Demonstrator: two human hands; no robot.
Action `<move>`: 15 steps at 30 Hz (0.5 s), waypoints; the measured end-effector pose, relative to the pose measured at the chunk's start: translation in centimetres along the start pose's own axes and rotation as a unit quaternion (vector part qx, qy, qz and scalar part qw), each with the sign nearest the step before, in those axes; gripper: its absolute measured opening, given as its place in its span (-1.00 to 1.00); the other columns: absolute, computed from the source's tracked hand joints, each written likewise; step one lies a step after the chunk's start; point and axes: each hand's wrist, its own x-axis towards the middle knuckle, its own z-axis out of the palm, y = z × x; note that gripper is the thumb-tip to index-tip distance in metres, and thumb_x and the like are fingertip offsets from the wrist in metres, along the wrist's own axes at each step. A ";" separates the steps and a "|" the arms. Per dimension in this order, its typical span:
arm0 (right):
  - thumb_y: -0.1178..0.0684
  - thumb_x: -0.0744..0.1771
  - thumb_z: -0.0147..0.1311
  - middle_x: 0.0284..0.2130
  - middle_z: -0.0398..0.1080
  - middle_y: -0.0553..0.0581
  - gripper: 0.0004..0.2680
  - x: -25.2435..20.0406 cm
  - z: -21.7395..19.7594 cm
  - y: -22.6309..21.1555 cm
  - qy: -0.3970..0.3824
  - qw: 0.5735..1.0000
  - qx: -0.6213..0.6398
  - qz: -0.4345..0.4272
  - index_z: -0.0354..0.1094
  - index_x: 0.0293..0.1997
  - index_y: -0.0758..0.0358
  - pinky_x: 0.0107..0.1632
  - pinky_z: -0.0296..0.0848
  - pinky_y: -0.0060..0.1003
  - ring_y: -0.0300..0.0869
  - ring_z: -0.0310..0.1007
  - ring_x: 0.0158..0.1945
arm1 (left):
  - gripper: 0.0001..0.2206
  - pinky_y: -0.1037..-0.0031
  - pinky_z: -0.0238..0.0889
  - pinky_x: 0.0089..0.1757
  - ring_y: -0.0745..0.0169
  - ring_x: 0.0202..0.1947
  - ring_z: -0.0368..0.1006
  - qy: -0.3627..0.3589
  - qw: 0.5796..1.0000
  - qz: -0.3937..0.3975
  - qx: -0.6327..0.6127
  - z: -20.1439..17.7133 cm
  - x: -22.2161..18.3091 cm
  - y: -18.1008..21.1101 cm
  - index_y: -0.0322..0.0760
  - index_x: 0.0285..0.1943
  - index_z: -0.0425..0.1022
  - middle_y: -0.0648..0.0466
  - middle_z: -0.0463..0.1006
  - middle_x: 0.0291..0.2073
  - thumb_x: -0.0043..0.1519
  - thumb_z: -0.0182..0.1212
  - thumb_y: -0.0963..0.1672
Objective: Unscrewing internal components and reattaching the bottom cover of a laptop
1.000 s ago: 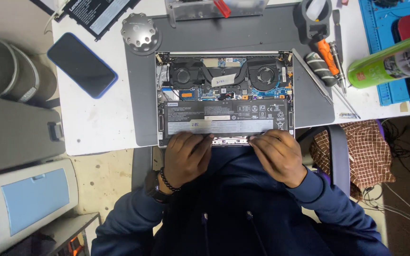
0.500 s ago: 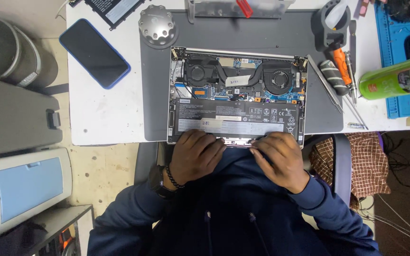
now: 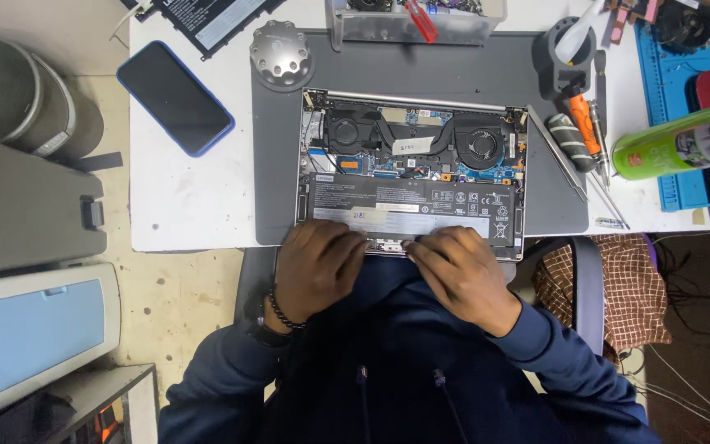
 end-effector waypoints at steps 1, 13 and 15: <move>0.17 0.35 0.14 -0.32 0.49 0.24 -0.91 0.1 0.1 -0.1 0.000 1.000 0.000 -0.002 0.54 -0.13 0.31 -0.20 0.48 -0.04 0.16 0.51 -0.26 | -0.92 0.26 0.41 -0.18 0.06 -0.23 0.51 0.001 1.000 0.000 0.001 -0.3 0.2 0.0 -0.16 -0.18 0.62 0.10 0.49 -0.27 0.25 0.34 -0.11; 0.18 0.33 0.16 -0.31 0.51 0.26 -0.91 -0.3 1.4 0.3 0.004 1.000 -0.014 0.014 0.54 -0.17 0.37 -0.23 0.50 -0.05 0.15 0.52 -0.31 | -0.92 0.26 0.39 -0.19 0.04 -0.22 0.53 -0.034 0.999 0.019 -0.007 -0.3 -0.1 -0.2 -0.14 -0.21 0.59 0.12 0.50 -0.29 0.29 0.29 -0.10; 0.17 0.33 0.17 -0.30 0.52 0.25 -0.91 -0.7 1.6 0.5 0.012 1.000 -0.010 0.019 0.54 -0.16 0.36 -0.24 0.49 -0.06 0.13 0.54 -0.30 | -0.92 0.23 0.40 -0.20 0.04 -0.22 0.52 -0.027 1.000 0.012 -0.004 0.0 0.0 0.0 -0.14 -0.21 0.59 0.12 0.50 -0.30 0.28 0.31 -0.10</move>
